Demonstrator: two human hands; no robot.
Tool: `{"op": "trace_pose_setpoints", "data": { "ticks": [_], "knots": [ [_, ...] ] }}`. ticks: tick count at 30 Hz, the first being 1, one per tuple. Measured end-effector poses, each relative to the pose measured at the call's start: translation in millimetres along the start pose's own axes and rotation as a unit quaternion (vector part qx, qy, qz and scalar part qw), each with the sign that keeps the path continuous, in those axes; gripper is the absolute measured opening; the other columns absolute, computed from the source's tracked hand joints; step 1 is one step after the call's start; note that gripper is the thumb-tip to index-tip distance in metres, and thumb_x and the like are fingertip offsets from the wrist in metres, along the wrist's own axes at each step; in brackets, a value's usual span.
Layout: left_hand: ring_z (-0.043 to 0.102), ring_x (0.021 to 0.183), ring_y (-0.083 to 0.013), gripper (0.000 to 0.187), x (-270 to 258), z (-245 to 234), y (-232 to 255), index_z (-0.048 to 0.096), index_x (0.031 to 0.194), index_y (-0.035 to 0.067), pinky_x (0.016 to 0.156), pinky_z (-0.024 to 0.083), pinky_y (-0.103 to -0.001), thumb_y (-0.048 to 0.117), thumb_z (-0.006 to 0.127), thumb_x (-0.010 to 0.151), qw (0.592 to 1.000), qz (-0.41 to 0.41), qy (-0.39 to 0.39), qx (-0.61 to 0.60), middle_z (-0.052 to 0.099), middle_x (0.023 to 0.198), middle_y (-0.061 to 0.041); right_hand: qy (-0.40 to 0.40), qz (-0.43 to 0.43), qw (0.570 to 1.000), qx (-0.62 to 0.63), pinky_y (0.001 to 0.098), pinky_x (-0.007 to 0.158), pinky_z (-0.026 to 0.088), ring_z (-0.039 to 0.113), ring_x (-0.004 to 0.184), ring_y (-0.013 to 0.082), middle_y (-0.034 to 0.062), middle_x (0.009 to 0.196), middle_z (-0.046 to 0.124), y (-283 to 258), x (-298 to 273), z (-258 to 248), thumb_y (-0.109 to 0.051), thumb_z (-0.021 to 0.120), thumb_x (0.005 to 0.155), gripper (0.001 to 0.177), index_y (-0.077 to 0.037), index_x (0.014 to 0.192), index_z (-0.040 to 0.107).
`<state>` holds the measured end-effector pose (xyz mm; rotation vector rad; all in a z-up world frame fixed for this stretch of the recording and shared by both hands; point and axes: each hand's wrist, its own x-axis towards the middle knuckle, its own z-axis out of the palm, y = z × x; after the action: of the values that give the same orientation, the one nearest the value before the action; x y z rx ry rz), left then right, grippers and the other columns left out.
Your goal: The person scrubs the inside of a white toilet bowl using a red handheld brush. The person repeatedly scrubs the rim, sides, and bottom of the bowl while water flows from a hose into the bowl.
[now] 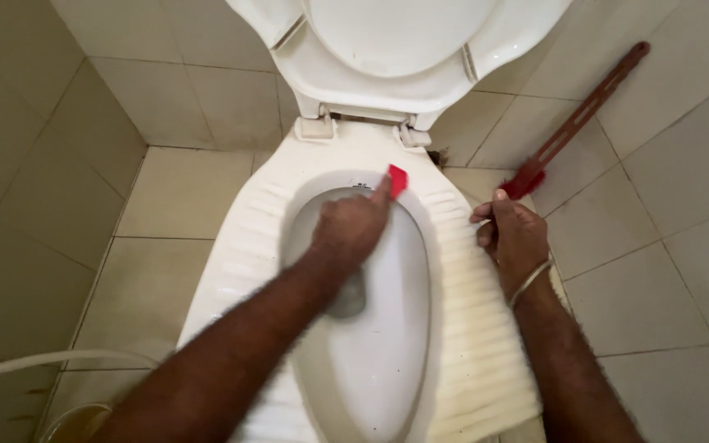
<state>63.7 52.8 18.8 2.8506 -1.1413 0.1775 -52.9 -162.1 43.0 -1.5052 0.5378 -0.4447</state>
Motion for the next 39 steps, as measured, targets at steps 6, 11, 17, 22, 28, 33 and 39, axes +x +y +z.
{"op": "trace_pose_setpoints", "data": {
  "ticks": [6, 11, 17, 22, 28, 33, 39],
  "knots": [
    [0.067, 0.066, -0.0241, 0.063, -7.1, 4.3, -14.2, 0.043, 0.154, 0.009, 0.052, 0.054, -0.039, 0.008, 0.057, 0.093, 0.979, 0.050, 0.076, 0.180, 0.067, 0.078, -0.008, -0.010, -0.018, 1.000, 0.007, 0.0251, 0.054, 0.044, 0.052, 0.058, 0.0106, 0.0063, 0.079, 0.068, -1.7, 0.5, 2.3, -0.032, 0.056, 0.106, 0.039, -0.002, 0.084, 0.067],
    [0.066, 0.063, -0.0225, 0.060, -16.8, 18.6, 5.4, 0.048, 0.150, 0.007, 0.053, 0.053, -0.040, 0.011, 0.058, 0.091, 0.976, 0.123, 0.128, 0.124, 0.065, 0.082, -0.009, -0.007, -0.008, 1.000, -0.004, 0.0258, 0.050, 0.039, 0.051, 0.057, 0.0109, 0.0064, 0.079, 0.067, -3.5, -1.6, 2.7, -0.033, 0.054, 0.107, 0.040, -0.003, 0.084, 0.066],
    [0.070, 0.070, -0.0328, 0.050, -15.3, -12.4, 37.3, 0.051, 0.143, -0.001, 0.056, 0.056, -0.048, 0.008, 0.053, 0.093, 0.984, -0.026, 0.082, -0.155, 0.068, 0.082, -0.016, -0.003, -0.003, 1.000, -0.005, 0.0254, 0.051, 0.041, 0.052, 0.057, 0.0108, 0.0063, 0.079, 0.067, -2.0, 1.2, 2.3, -0.034, 0.054, 0.106, 0.040, -0.002, 0.084, 0.066],
    [0.074, 0.079, -0.0373, 0.042, -38.9, -42.2, 74.0, 0.048, 0.137, -0.001, 0.069, 0.060, -0.047, 0.007, 0.045, 0.096, 0.929, -0.100, -0.129, -0.333, 0.074, 0.090, -0.023, -0.019, -0.017, 0.999, 0.019, 0.0242, 0.053, 0.043, 0.052, 0.059, 0.0098, 0.0063, 0.080, 0.067, -0.1, 0.6, 1.8, -0.035, 0.056, 0.107, 0.041, -0.001, 0.086, 0.066],
    [0.070, 0.088, -0.0431, 0.024, -45.1, -4.6, 70.0, 0.062, 0.109, -0.001, 0.081, 0.056, -0.050, 0.011, 0.045, 0.096, 0.919, -0.051, -0.066, -0.384, 0.072, 0.096, -0.026, -0.008, -0.008, 1.000, 0.005, 0.0241, 0.050, 0.040, 0.052, 0.057, 0.0099, 0.0054, 0.079, 0.067, -2.3, -2.0, 1.7, -0.035, 0.055, 0.106, 0.039, -0.003, 0.086, 0.065],
    [0.067, 0.091, -0.0465, 0.023, -37.6, 3.6, 57.4, 0.060, 0.105, 0.002, 0.082, 0.054, -0.052, 0.016, 0.044, 0.098, 0.854, -0.123, -0.049, -0.504, 0.069, 0.096, -0.027, -0.011, -0.005, 1.000, 0.008, 0.0246, 0.049, 0.037, 0.050, 0.057, 0.0102, 0.0057, 0.078, 0.066, -5.9, -1.3, 3.0, -0.033, 0.054, 0.107, 0.039, -0.002, 0.085, 0.065],
    [0.066, 0.091, -0.0481, 0.026, -95.9, -35.3, 73.7, 0.064, 0.100, -0.001, 0.082, 0.051, -0.055, 0.016, 0.045, 0.098, 0.868, -0.012, -0.088, -0.489, 0.068, 0.092, -0.030, -0.015, -0.010, 0.999, 0.028, 0.0230, 0.054, 0.043, 0.052, 0.059, 0.0092, 0.0050, 0.080, 0.066, 2.3, 2.6, -0.8, -0.033, 0.055, 0.107, 0.037, -0.003, 0.088, 0.065]
  ]
}}
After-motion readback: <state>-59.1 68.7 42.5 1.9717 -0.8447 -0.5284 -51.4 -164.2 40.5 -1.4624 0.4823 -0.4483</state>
